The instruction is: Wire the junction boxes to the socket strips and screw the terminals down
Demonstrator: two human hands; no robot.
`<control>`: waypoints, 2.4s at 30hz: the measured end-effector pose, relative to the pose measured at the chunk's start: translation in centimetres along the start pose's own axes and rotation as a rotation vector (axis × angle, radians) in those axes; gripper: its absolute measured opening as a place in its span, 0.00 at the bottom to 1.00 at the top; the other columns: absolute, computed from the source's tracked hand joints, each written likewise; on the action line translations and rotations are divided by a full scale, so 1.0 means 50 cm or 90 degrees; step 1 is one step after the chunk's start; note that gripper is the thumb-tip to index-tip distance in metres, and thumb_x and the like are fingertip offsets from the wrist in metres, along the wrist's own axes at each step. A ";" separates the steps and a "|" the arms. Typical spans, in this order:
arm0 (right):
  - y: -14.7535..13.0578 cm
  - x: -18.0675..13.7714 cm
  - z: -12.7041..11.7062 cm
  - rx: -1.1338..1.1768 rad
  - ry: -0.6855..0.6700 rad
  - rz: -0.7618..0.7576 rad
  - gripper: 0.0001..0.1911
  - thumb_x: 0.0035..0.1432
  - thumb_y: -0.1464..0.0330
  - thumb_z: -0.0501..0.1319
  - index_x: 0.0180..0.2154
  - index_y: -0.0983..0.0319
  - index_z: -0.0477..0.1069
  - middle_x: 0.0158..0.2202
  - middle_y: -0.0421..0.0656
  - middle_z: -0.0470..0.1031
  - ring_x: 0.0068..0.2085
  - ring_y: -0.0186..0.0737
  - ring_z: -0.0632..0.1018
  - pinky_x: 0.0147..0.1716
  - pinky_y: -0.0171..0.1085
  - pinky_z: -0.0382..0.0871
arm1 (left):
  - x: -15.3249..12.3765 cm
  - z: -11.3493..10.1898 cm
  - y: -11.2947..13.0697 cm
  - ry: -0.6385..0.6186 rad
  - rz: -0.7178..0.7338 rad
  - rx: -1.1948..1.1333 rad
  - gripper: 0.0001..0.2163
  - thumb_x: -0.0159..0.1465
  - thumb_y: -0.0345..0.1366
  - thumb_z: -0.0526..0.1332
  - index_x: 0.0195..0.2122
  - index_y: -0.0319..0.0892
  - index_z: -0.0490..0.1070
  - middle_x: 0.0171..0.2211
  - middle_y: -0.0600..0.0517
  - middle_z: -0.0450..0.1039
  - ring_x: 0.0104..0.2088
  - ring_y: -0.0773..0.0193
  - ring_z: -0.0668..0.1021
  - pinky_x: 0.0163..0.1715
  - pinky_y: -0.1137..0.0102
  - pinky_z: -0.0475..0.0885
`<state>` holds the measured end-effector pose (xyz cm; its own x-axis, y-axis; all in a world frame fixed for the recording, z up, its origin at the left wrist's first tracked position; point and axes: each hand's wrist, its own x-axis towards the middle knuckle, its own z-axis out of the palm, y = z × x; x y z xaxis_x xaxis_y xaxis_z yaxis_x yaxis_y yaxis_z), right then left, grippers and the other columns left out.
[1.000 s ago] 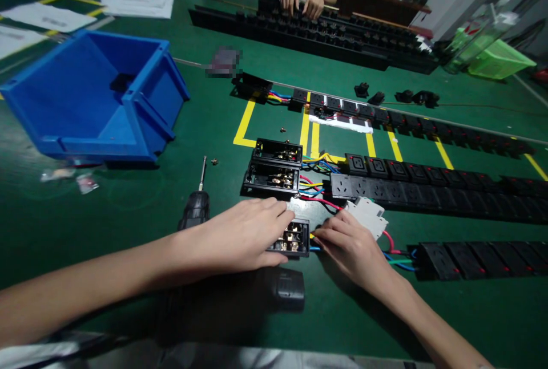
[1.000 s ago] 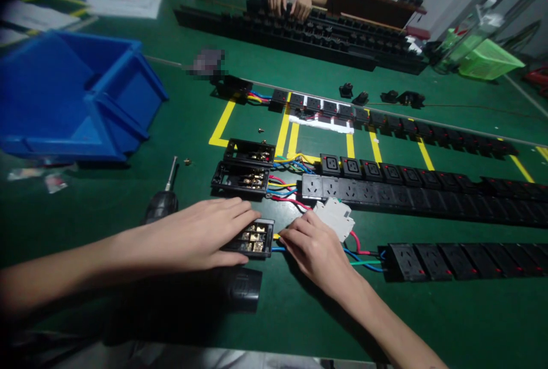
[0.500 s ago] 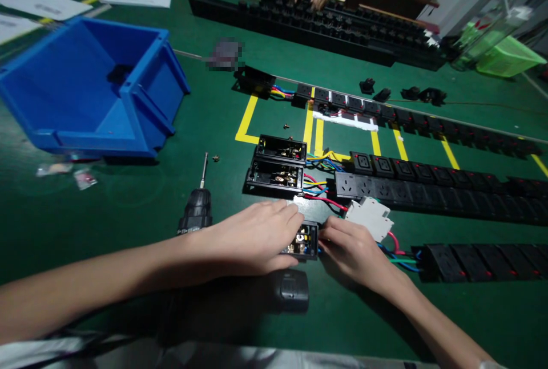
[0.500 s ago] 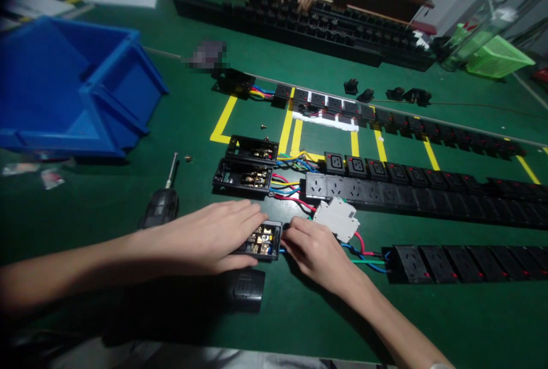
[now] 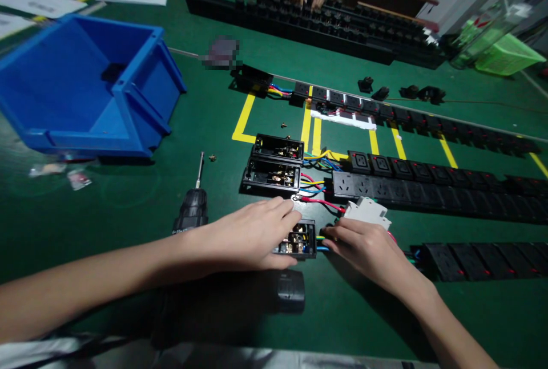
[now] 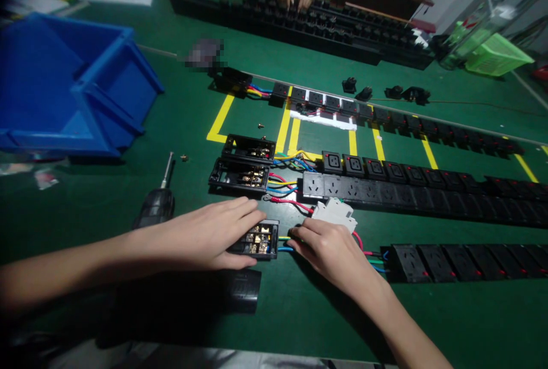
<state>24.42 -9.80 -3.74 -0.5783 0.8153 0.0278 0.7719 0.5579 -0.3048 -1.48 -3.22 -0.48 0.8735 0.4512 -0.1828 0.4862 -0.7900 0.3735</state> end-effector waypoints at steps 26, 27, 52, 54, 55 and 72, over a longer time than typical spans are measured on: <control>-0.022 0.013 0.021 0.196 0.001 0.041 0.08 0.68 0.68 0.52 0.35 0.64 0.63 0.32 0.41 0.65 0.31 0.31 0.67 0.29 0.32 0.55 | 0.010 0.009 0.002 -0.003 0.002 0.010 0.23 0.62 0.51 0.61 0.49 0.37 0.66 0.46 0.44 0.69 0.47 0.51 0.73 0.46 0.61 0.69; -0.022 0.013 0.022 0.191 0.002 0.038 0.08 0.68 0.68 0.52 0.35 0.64 0.62 0.32 0.41 0.65 0.31 0.31 0.66 0.29 0.32 0.55 | 0.009 0.009 0.001 0.000 0.001 0.009 0.23 0.62 0.51 0.61 0.49 0.37 0.66 0.46 0.44 0.69 0.47 0.52 0.72 0.46 0.61 0.69; -0.016 0.008 0.021 0.190 -0.022 0.032 0.09 0.69 0.66 0.52 0.35 0.63 0.60 0.32 0.40 0.65 0.32 0.31 0.66 0.30 0.32 0.54 | -0.002 0.007 -0.001 0.059 0.045 0.028 0.24 0.62 0.51 0.62 0.50 0.37 0.67 0.44 0.45 0.70 0.44 0.54 0.73 0.43 0.63 0.69; -0.015 0.007 0.021 0.190 -0.022 0.032 0.09 0.69 0.66 0.52 0.35 0.63 0.60 0.33 0.40 0.65 0.32 0.31 0.66 0.30 0.32 0.54 | -0.002 0.009 -0.002 0.070 0.050 0.028 0.24 0.61 0.52 0.62 0.51 0.38 0.67 0.44 0.45 0.71 0.44 0.54 0.73 0.44 0.63 0.69; -0.015 0.007 0.022 0.190 -0.022 0.032 0.08 0.69 0.66 0.52 0.35 0.63 0.60 0.33 0.41 0.65 0.32 0.31 0.66 0.30 0.32 0.54 | -0.002 0.010 -0.002 0.074 0.052 0.029 0.25 0.61 0.52 0.62 0.51 0.38 0.67 0.44 0.45 0.71 0.44 0.54 0.73 0.44 0.63 0.69; -0.012 0.003 0.029 0.167 -0.010 0.039 0.07 0.68 0.66 0.52 0.37 0.62 0.63 0.35 0.42 0.68 0.34 0.33 0.69 0.32 0.32 0.56 | -0.069 -0.074 -0.052 0.240 -0.043 0.071 0.12 0.69 0.41 0.52 0.43 0.39 0.68 0.41 0.47 0.71 0.42 0.59 0.74 0.43 0.66 0.68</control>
<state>23.51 -10.24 -4.93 -0.5382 0.8427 -0.0127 0.7120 0.4465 -0.5419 -5.87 -1.17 2.55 0.7792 0.6084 0.1506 0.5604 -0.7839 0.2671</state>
